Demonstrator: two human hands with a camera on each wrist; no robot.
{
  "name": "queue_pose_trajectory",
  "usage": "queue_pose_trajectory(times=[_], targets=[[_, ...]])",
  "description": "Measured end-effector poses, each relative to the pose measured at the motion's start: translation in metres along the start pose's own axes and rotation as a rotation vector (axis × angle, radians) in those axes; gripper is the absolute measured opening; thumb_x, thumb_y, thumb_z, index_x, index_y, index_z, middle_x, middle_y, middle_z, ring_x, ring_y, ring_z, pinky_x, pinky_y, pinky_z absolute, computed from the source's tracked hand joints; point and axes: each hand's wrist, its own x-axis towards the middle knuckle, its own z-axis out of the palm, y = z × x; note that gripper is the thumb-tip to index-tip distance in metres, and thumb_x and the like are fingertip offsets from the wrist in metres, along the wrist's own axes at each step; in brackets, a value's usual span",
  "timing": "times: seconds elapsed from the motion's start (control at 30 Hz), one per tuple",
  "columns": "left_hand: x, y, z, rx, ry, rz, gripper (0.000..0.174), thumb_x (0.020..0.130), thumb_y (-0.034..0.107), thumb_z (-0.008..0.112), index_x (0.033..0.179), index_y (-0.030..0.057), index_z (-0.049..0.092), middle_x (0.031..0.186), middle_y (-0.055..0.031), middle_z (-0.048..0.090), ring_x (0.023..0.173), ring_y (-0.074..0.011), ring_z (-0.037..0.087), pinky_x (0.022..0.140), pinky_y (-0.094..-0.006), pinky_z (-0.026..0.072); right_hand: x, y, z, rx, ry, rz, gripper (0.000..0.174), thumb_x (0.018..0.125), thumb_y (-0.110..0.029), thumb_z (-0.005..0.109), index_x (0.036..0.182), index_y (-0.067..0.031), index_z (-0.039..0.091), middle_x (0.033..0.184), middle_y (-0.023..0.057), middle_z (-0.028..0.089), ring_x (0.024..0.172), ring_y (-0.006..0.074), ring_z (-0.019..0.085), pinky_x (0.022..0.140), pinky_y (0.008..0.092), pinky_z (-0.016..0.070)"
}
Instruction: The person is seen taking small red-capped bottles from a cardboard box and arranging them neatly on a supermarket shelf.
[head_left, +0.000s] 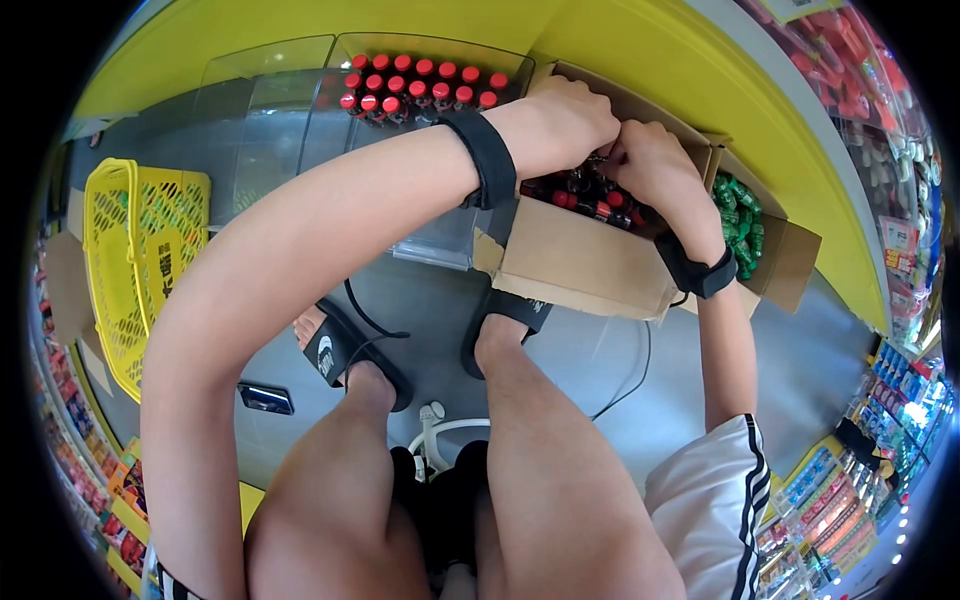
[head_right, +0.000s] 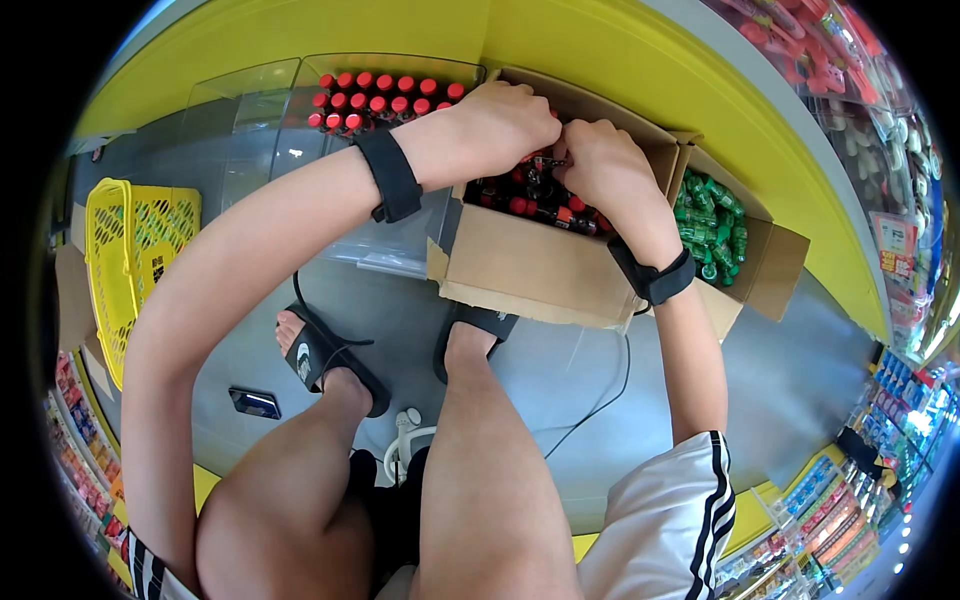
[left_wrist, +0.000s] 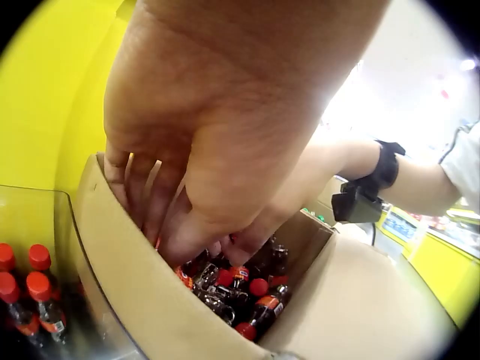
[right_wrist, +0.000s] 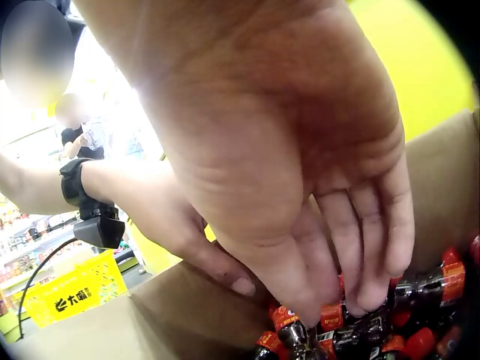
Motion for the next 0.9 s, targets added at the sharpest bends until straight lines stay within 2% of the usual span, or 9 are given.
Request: queue_pose_trajectory(times=[0.03, 0.1, 0.17, 0.23, 0.3, 0.57, 0.73, 0.8, 0.9], targets=[[0.002, -0.001, 0.001, 0.032, -0.028, -0.004, 0.02, 0.089, 0.008, 0.072, 0.105, 0.0121, 0.084, 0.101, -0.0138, 0.081, 0.096, -0.0342, 0.078, 0.086, -0.0461, 0.0601, 0.0, 0.001, 0.004, 0.02, 0.021, -0.028, 0.019, 0.082, -0.012, 0.084, 0.099, -0.0048, 0.079, 0.096, 0.0194, 0.079, 0.098, 0.0393, 0.075, 0.089, 0.0489, 0.0608], [0.002, -0.004, 0.005, 0.039, -0.006, -0.005, 0.02, 0.089, 0.008, 0.073, 0.105, 0.0123, 0.084, 0.1, -0.0139, 0.08, 0.097, -0.0342, 0.078, 0.087, -0.0455, 0.0599, 0.001, 0.003, 0.007, 0.032, 0.044, -0.046, 0.018, 0.082, -0.012, 0.084, 0.098, -0.0044, 0.079, 0.096, 0.0202, 0.079, 0.097, 0.04, 0.076, 0.088, 0.0491, 0.0612], [0.004, -0.007, 0.009, 0.044, 0.015, -0.01, 0.019, 0.088, 0.008, 0.074, 0.104, 0.0125, 0.083, 0.1, -0.0139, 0.08, 0.097, -0.0342, 0.078, 0.087, -0.0449, 0.0598, 0.006, 0.001, 0.011, 0.077, -0.047, -0.046, 0.017, 0.081, -0.011, 0.083, 0.097, -0.0034, 0.08, 0.096, 0.022, 0.079, 0.094, 0.0417, 0.077, 0.087, 0.05, 0.0621], [0.004, -0.012, 0.011, 0.068, -0.043, -0.023, 0.016, 0.087, 0.008, 0.075, 0.101, 0.011, 0.082, 0.099, -0.0139, 0.08, 0.098, -0.0341, 0.078, 0.089, -0.0445, 0.0594, 0.009, 0.004, 0.024, 0.073, -0.013, -0.065, 0.017, 0.08, -0.011, 0.084, 0.095, -0.0024, 0.081, 0.094, 0.0244, 0.078, 0.091, 0.0433, 0.077, 0.085, 0.0509, 0.0628], [0.004, -0.013, 0.012, 0.084, -0.006, -0.027, 0.012, 0.087, 0.009, 0.076, 0.098, 0.0097, 0.08, 0.097, -0.0137, 0.079, 0.099, -0.0342, 0.077, 0.089, -0.0447, 0.0594, 0.011, 0.004, 0.031, 0.054, -0.068, -0.064, 0.019, 0.079, -0.01, 0.085, 0.096, -0.002, 0.081, 0.092, 0.0259, 0.077, 0.092, 0.0436, 0.077, 0.084, 0.0513, 0.0628], [0.005, -0.021, 0.025, 0.123, 0.079, 0.019, 0.011, 0.087, 0.009, 0.074, 0.095, 0.0091, 0.081, 0.098, -0.0129, 0.079, 0.1, -0.0342, 0.077, 0.089, -0.0443, 0.0589, 0.022, 0.002, 0.027, -0.045, -0.147, -0.093, 0.027, 0.078, -0.019, 0.091, 0.093, -0.0007, 0.078, 0.092, 0.0256, 0.077, 0.093, 0.0435, 0.077, 0.084, 0.0522, 0.0623], [0.005, -0.019, 0.024, 0.182, 0.043, 0.017, 0.011, 0.087, 0.01, 0.075, 0.096, 0.0101, 0.082, 0.099, -0.0123, 0.08, 0.1, -0.0335, 0.077, 0.09, -0.044, 0.0587, 0.027, -0.001, 0.027, -0.012, -0.194, -0.117, 0.032, 0.076, -0.021, 0.092, 0.095, 0.001, 0.077, 0.094, 0.0258, 0.077, 0.095, 0.043, 0.076, 0.085, 0.0522, 0.0618], [0.009, -0.017, 0.026, 0.195, 0.017, 0.019, 0.011, 0.088, 0.01, 0.075, 0.096, 0.0105, 0.082, 0.099, -0.0122, 0.08, 0.1, -0.0335, 0.077, 0.09, -0.0439, 0.0586, 0.028, -0.001, 0.03, -0.081, -0.158, -0.201, 0.036, 0.074, -0.022, 0.092, 0.095, 0.0021, 0.077, 0.095, 0.0243, 0.077, 0.095, 0.0421, 0.076, 0.086, 0.0518, 0.0613], [0.008, -0.017, 0.026, 0.223, -0.004, -0.003, 0.011, 0.088, 0.011, 0.075, 0.097, 0.0105, 0.082, 0.1, -0.0122, 0.08, 0.1, -0.033, 0.077, 0.091, -0.0433, 0.0585, 0.031, 0.0, 0.034, -0.077, -0.166, -0.206, 0.037, 0.072, -0.025, 0.094, 0.092, 0.0021, 0.077, 0.093, 0.0222, 0.078, 0.093, 0.0417, 0.076, 0.085, 0.0504, 0.0609]])
